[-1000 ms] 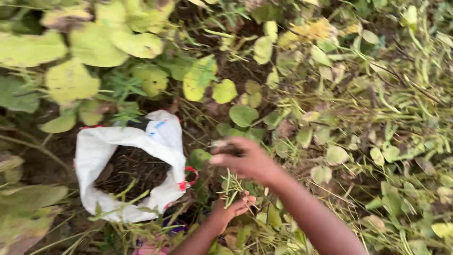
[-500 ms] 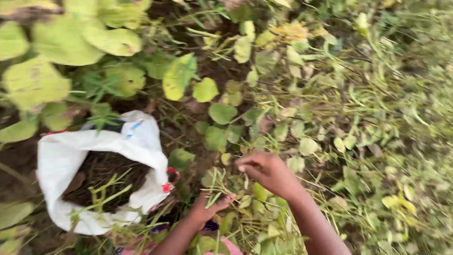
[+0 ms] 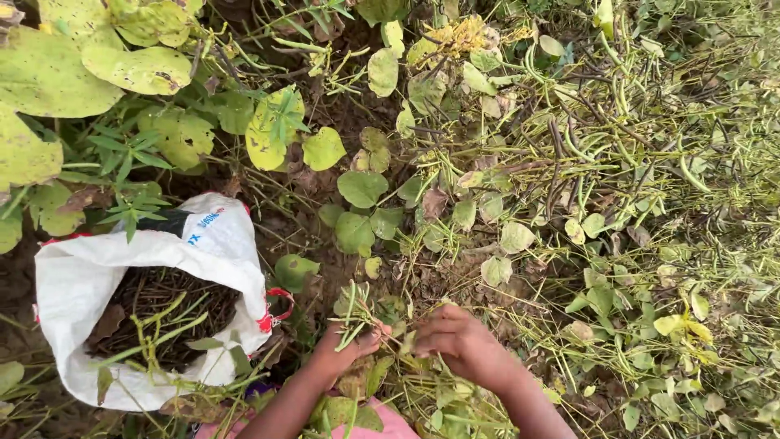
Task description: Harvesting bean pods by hand and placing them into a collection bag in a field.
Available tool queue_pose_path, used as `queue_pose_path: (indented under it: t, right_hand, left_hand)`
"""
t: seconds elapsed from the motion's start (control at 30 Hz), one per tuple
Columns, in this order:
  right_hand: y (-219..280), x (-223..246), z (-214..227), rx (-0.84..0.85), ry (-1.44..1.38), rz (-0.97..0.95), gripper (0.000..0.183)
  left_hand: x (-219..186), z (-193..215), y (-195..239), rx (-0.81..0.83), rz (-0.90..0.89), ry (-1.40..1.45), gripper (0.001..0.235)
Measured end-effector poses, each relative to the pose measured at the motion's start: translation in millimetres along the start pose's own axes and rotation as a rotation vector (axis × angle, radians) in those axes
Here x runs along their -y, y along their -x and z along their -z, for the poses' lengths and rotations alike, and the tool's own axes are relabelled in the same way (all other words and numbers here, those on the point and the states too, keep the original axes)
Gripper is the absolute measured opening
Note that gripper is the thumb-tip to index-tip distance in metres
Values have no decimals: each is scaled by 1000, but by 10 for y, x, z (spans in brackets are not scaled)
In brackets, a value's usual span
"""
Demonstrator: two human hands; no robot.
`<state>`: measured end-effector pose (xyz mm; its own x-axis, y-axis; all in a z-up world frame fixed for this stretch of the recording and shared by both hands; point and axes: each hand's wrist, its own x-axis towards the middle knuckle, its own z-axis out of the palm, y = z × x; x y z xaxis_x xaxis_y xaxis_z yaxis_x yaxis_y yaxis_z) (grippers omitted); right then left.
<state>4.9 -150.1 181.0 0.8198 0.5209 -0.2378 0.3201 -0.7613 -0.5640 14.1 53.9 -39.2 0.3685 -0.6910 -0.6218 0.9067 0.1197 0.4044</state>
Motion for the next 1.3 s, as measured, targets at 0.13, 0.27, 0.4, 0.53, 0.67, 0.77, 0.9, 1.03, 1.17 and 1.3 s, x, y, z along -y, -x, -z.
queue_pose_path:
  t: [0.13, 0.27, 0.4, 0.53, 0.67, 0.77, 0.9, 1.03, 1.17, 1.3]
  right_hand:
    - [137, -168, -469, -220, -1217, -205, 33]
    - [-289, -32, -68, -546, -1554, -12, 59]
    - [-435, -172, -148, -254, -1023, -700, 35]
    - [-508, -180, -356, 182, -664, -745, 52]
    - [-119, -613, -1044, -47, -845, -475, 16]
    - [153, -732, -1419, -255, -925, -545, 13]
    - [600, -734, -2022, -595, -1431, -653, 14]
    - [490, -120, -1421, -1054, -1812, -603, 9]
    - [480, -223, -679, -1187, -1822, 309, 29]
    - [144, -363, -490, -538, -1149, -873, 10]
  left_hand:
    - [131, 6, -88, 98, -101, 2, 25]
    - [91, 37, 85, 86, -288, -244, 35]
    - [-74, -42, 173, 154, -170, -232, 27]
    - [-176, -57, 264, 193, -11, -49, 30]
    - [-213, -48, 241, 285, -92, -216, 28]
    - [-239, -144, 200, 150, -70, -280, 33]
    - [-98, -97, 196, 277, -21, -184, 27]
    - [-78, -71, 235, 325, 21, -269, 26]
    - [125, 130, 150, 239, 181, -188, 33]
    - [152, 82, -62, 115, 261, 157, 32]
